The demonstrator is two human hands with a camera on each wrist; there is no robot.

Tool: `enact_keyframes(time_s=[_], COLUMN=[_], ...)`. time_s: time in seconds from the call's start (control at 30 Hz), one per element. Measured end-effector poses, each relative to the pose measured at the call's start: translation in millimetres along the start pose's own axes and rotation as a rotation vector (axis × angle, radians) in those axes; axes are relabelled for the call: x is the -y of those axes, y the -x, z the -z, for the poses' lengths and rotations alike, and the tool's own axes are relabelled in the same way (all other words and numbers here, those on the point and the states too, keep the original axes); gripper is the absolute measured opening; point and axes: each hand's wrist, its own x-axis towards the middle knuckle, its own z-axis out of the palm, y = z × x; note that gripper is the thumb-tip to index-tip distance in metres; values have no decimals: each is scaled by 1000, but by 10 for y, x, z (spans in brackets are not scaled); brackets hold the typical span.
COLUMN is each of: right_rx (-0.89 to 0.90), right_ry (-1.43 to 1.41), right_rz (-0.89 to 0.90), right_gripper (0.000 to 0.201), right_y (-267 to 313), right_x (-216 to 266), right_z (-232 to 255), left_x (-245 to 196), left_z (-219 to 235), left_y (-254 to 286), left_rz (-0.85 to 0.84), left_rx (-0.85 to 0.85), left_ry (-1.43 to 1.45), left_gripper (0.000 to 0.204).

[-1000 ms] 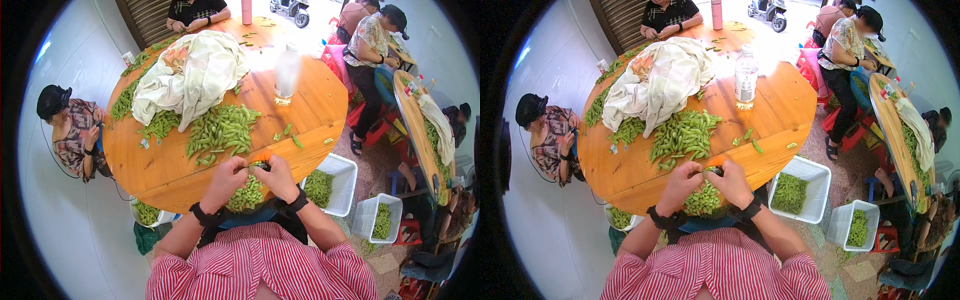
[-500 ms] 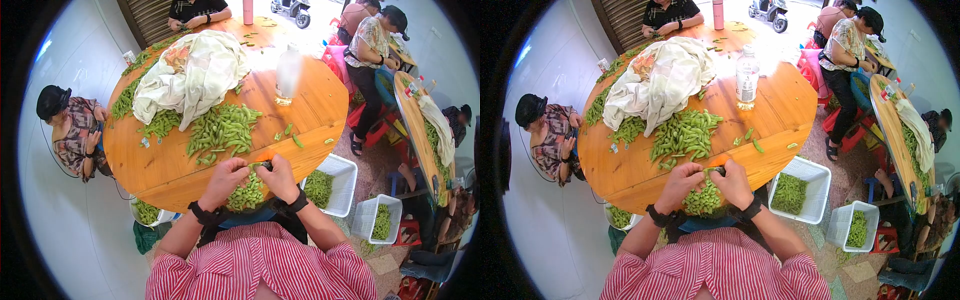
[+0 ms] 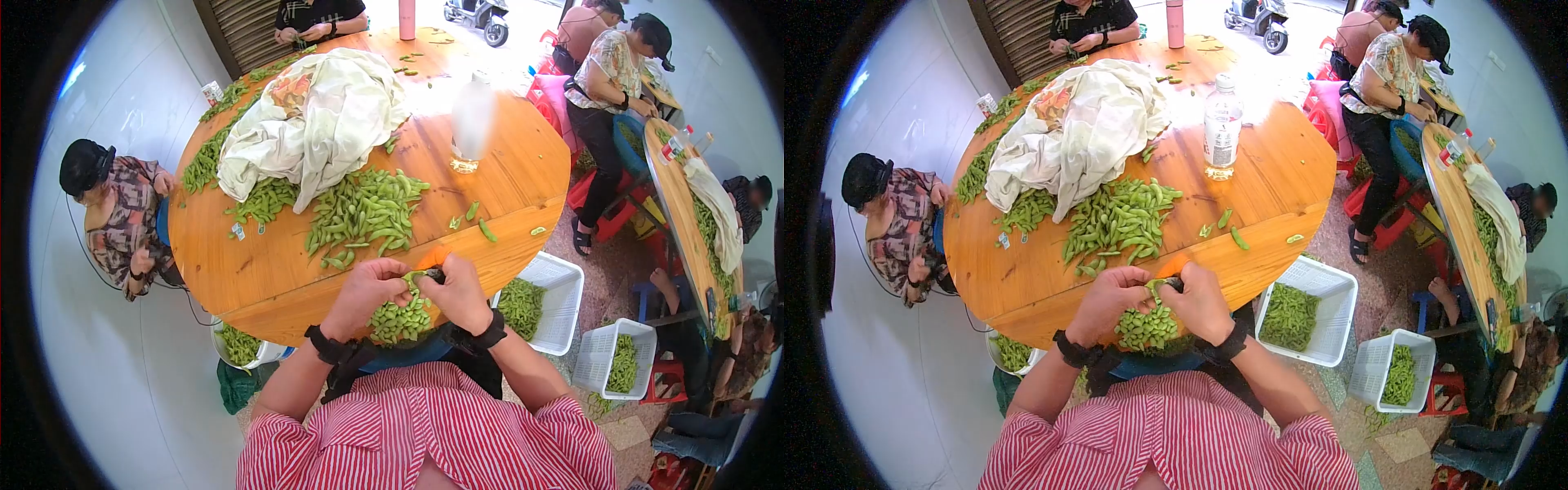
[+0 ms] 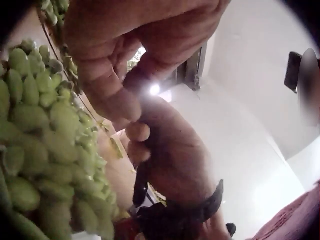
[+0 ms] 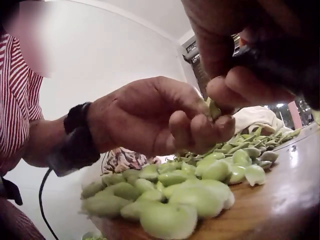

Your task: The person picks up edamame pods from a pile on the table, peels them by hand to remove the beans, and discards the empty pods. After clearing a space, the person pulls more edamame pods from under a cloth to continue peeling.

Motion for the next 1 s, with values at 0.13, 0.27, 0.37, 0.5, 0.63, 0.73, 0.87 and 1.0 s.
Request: enact_keyframes(time_s=[0.13,0.27,0.37,0.5,0.63,0.73,0.87,1.0], right_rx=[-71,-157,-218,-303,-382,-430,-347,-162], right_ry=[55,188,308,506,532,586,521,474], right_rz=[17,38,35,32,54,63,190,217], right_gripper=[18,18,17,21,21,18,18,14], right_y=[-5,-152,-313,-456,-433,-357,-193,-59], right_x=[-71,-153,-180,-293,-283,-236,-105,-110], right_z=[-30,201,472,694,712,679,575,417], left_x=[62,173,136,104,-15,-26,-14,17], left_z=[-16,51,33,-24,67,236,306,390], left_y=[-9,39,157,247,86,-163,-320,-375], left_rz=[-43,-402,-599,-582,-488,-569,-538,-480], left_rx=[-58,-207,-222,-164,-211,-314,-345,-405], left_ry=[-103,-642,-878,-841,-753,-922,-1210,-1371], left_gripper=[18,17,13,11,14,18,17,14])
